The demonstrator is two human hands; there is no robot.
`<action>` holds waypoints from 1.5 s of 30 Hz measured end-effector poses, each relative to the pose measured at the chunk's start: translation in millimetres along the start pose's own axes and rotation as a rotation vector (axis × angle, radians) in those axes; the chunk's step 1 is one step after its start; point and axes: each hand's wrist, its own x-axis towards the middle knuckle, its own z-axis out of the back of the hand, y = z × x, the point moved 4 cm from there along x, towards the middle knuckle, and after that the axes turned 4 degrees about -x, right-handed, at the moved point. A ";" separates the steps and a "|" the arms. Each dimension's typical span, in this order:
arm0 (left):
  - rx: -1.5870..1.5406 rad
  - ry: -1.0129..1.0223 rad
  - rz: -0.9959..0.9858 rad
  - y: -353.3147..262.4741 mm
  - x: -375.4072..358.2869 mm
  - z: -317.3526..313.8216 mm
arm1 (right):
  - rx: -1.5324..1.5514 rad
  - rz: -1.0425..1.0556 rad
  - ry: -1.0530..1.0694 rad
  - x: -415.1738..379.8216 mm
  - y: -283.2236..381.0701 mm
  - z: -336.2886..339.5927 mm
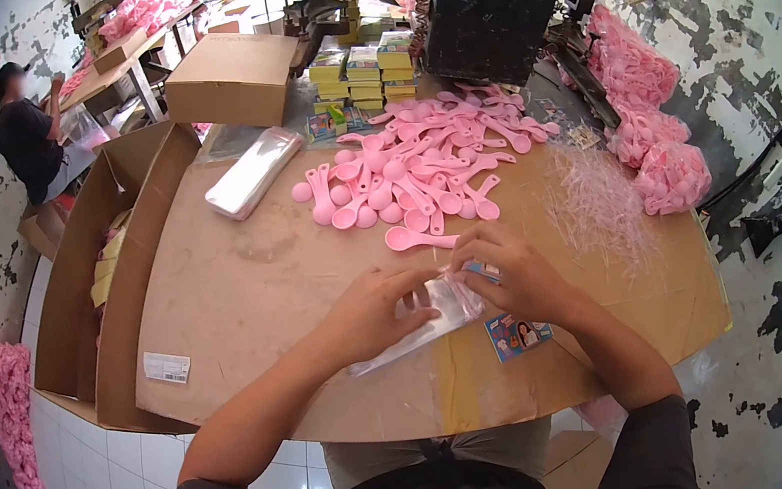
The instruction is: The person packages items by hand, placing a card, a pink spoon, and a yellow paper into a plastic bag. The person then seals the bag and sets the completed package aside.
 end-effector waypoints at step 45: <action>-0.619 -0.093 0.304 25.3 -1.8 -3.2 | 0.268 -0.136 0.097 38.1 0.2 4.3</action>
